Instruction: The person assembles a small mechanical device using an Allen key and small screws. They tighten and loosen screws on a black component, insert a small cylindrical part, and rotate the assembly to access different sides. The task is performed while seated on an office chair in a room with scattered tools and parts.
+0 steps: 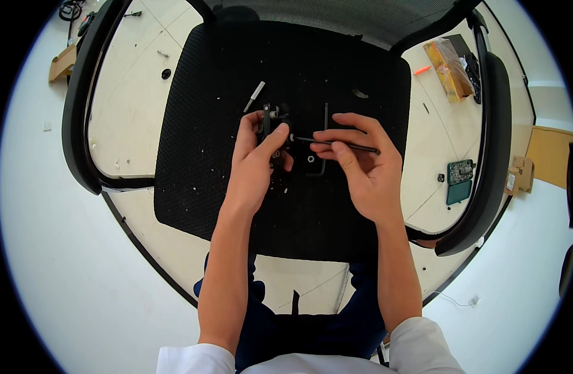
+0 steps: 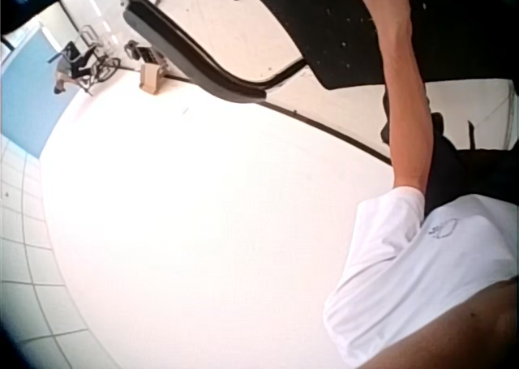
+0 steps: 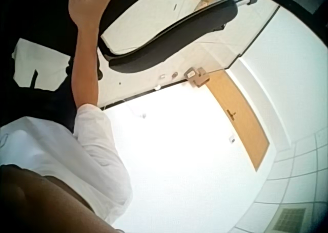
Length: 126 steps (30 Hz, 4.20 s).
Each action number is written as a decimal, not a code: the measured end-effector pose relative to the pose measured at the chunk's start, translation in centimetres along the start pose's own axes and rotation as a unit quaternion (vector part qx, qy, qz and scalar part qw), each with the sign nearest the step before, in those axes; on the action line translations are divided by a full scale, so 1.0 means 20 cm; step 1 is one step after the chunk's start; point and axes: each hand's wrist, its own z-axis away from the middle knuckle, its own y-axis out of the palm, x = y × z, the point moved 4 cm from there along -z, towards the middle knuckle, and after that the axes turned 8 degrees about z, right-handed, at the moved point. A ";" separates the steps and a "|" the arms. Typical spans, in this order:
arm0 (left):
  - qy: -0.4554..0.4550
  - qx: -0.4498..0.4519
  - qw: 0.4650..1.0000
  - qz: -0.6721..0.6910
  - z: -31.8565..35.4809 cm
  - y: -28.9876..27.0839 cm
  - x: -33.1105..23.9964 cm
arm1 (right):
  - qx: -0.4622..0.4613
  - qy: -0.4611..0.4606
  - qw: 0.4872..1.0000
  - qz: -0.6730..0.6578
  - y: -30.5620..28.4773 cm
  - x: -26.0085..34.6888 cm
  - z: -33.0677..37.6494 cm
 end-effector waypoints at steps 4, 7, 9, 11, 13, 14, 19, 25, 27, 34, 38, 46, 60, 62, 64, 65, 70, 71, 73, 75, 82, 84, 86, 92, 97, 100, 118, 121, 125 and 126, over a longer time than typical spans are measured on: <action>0.028 0.011 0.999 -0.028 0.01 0.02 -0.03 | 0.009 0.062 0.997 -0.038 -0.02 -0.01 -0.01; 0.111 0.016 0.988 -0.107 0.01 0.03 -0.03 | -0.017 0.108 0.993 -0.050 -0.02 -0.02 -0.01; 0.156 0.033 0.976 -0.149 0.01 0.03 -0.04 | -0.044 0.154 0.985 -0.070 -0.01 -0.04 -0.02; 0.166 0.032 0.978 -0.124 0.01 0.04 -0.06 | -0.060 0.192 0.971 -0.129 -0.01 -0.05 -0.02; 0.180 0.030 0.977 -0.112 0.01 0.05 -0.07 | -0.063 0.200 0.965 -0.158 -0.01 -0.06 -0.02; 0.189 0.028 0.975 -0.113 0.01 0.05 -0.08 | -0.057 0.190 0.967 -0.159 -0.01 -0.06 -0.01; 0.239 0.035 0.957 -0.159 0.02 0.05 -0.09 | -0.032 0.174 0.934 -0.311 -0.02 -0.09 0.00; 0.257 0.045 0.957 -0.124 0.02 0.05 -0.09 | -0.027 0.163 0.928 -0.333 -0.02 -0.11 0.01; 0.249 0.048 0.960 -0.121 0.02 0.05 -0.08 | -0.025 0.133 0.936 -0.324 -0.02 -0.10 0.00; 0.076 0.031 0.996 -0.045 0.02 0.04 -0.07 | 0.007 0.038 0.980 -0.195 -0.03 -0.04 -0.02; -0.001 0.023 0.995 0.093 -0.01 0.04 -0.03 | -0.028 0.046 0.980 -0.189 -0.05 -0.02 -0.03; 0.014 0.008 0.992 0.123 -0.01 0.01 -0.04 | -0.004 0.112 0.994 0.013 -0.01 -0.07 -0.02; 0.033 0.045 0.996 0.066 -0.03 0.10 -0.03 | 0.051 0.128 0.978 0.160 0.05 -0.08 -0.03; 0.024 0.047 0.997 0.062 -0.03 0.10 -0.03 | 0.048 0.101 0.978 0.177 0.06 -0.06 -0.03; 0.022 0.046 0.997 0.057 -0.03 0.10 -0.02 | 0.053 0.080 0.974 0.205 0.06 -0.05 -0.03; 0.024 0.045 0.997 0.054 -0.03 0.11 -0.02 | 0.056 0.070 0.972 0.219 0.06 -0.04 -0.04; 0.000 0.031 0.998 0.045 -0.03 0.12 0.02 | 0.056 0.023 0.967 0.246 0.10 -0.03 -0.03; -0.002 0.024 0.999 0.036 -0.03 0.12 0.02 | 0.059 0.017 0.966 0.250 0.11 -0.04 -0.03; -0.007 0.011 1.000 0.025 -0.03 0.11 0.02 | 0.067 0.004 0.958 0.277 0.11 -0.03 -0.04; -0.015 0.000 1.000 0.025 -0.03 0.11 0.02 | 0.072 0.014 0.956 0.285 0.11 -0.02 -0.04; -0.006 0.002 1.000 -0.021 -0.02 0.08 0.00 | 0.076 0.024 0.959 0.271 0.13 -0.02 -0.03; -0.055 0.011 0.998 -0.002 -0.01 0.08 -0.04 | 0.073 -0.017 0.953 0.294 0.12 -0.01 -0.03; -0.071 0.032 0.997 0.008 -0.01 0.06 -0.03 | 0.070 -0.058 0.940 0.329 0.11 0.01 -0.03; -0.065 0.062 0.996 0.021 0.01 0.08 -0.02 | 0.023 -0.160 0.916 0.367 0.04 0.01 -0.03; -0.050 0.067 0.996 0.043 0.02 0.09 -0.03 | -0.046 -0.139 0.934 0.326 0.03 0.00 -0.01; -0.028 0.063 0.996 0.060 0.03 0.10 -0.03 | -0.115 -0.150 0.928 0.321 0.02 0.04 0.01; -0.016 0.088 0.996 -0.017 0.04 0.13 0.05 | 0.010 -0.020 0.996 0.086 -0.02 0.08 -0.03; -0.019 0.079 0.996 0.046 0.03 0.16 0.01 | 0.032 -0.099 0.970 0.219 -0.03 0.12 0.01; 0.009 0.036 0.991 0.126 0.00 0.11 -0.02 | -0.046 -0.103 0.948 0.299 -0.08 0.10 0.03; 0.013 0.025 0.988 0.149 -0.01 0.10 -0.03 | -0.057 -0.089 0.942 0.318 -0.10 0.09 0.03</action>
